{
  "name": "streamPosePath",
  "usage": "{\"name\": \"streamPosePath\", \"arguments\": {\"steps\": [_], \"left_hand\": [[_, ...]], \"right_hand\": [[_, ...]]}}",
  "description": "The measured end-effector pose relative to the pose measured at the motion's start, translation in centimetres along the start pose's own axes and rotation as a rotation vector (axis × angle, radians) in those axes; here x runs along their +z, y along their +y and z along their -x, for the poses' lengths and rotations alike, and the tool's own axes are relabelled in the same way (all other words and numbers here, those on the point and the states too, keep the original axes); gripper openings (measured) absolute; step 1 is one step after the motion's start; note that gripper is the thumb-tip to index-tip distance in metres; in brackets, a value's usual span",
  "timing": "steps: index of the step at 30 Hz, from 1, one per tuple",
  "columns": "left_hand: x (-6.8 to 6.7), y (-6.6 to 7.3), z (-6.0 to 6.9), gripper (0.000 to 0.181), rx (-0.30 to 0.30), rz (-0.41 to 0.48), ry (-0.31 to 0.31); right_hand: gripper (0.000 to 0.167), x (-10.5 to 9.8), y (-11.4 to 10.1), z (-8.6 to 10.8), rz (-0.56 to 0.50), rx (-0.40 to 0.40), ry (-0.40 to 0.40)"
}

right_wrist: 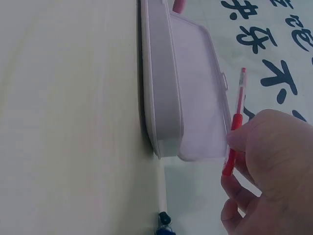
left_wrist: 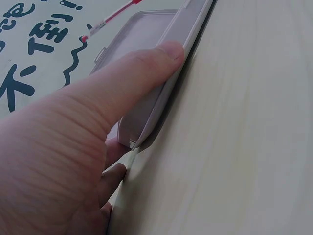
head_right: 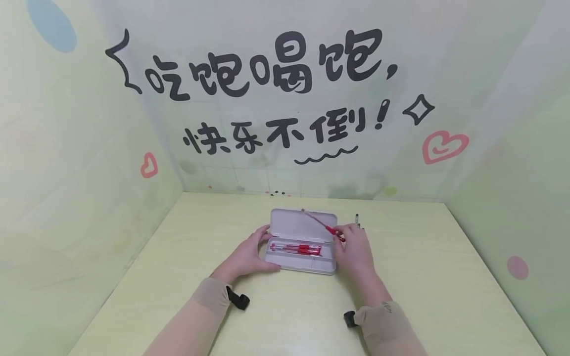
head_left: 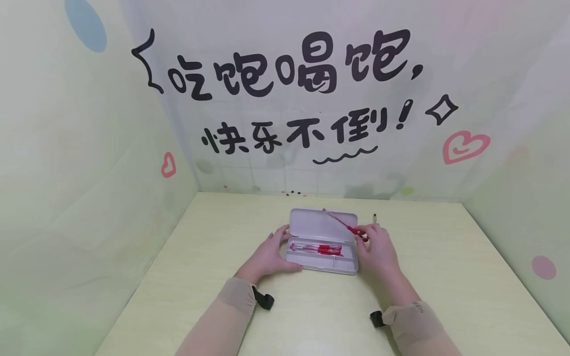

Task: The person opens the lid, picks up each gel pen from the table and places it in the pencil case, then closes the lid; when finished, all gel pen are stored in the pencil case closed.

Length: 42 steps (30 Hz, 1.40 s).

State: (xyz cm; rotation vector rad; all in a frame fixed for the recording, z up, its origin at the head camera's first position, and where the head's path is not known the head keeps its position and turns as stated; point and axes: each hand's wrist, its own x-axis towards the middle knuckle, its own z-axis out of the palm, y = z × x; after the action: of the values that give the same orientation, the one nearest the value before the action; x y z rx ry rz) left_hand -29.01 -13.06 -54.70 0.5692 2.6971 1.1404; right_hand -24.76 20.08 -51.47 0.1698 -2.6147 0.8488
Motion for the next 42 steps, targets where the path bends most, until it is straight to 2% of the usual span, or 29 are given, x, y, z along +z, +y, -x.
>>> {"name": "streamPosePath", "arguments": {"steps": [6, 12, 18, 26, 31, 42], "left_hand": [[0.0, 0.0, 0.0, 0.137, -0.002, 0.003, 0.003], [-0.1, 0.2, 0.2, 0.137, -0.004, 0.005, 0.002], [0.0, 0.2, 0.2, 0.136, -0.012, 0.009, -0.002], [0.0, 0.1, 0.0, 0.137, 0.001, -0.001, 0.0], [-0.1, 0.1, 0.1, 0.137, 0.001, -0.008, 0.0], [-0.1, 0.4, 0.2, 0.137, 0.001, 0.008, 0.001]], "right_hand": [[0.025, 1.4, -1.4, -0.6, 0.086, -0.046, -0.135], [0.021, 2.5, -2.4, -1.2, 0.133, -0.109, -0.192], [0.015, 3.0, -2.9, -1.5, 0.166, -0.174, -0.221], [0.015, 3.5, -2.9, -1.6, 0.207, -0.185, -0.272], [0.014, 3.9, -3.0, -1.8, 0.225, -0.206, -0.272], [0.02, 4.0, -3.0, -1.5, 0.187, -0.171, -0.267]]}}
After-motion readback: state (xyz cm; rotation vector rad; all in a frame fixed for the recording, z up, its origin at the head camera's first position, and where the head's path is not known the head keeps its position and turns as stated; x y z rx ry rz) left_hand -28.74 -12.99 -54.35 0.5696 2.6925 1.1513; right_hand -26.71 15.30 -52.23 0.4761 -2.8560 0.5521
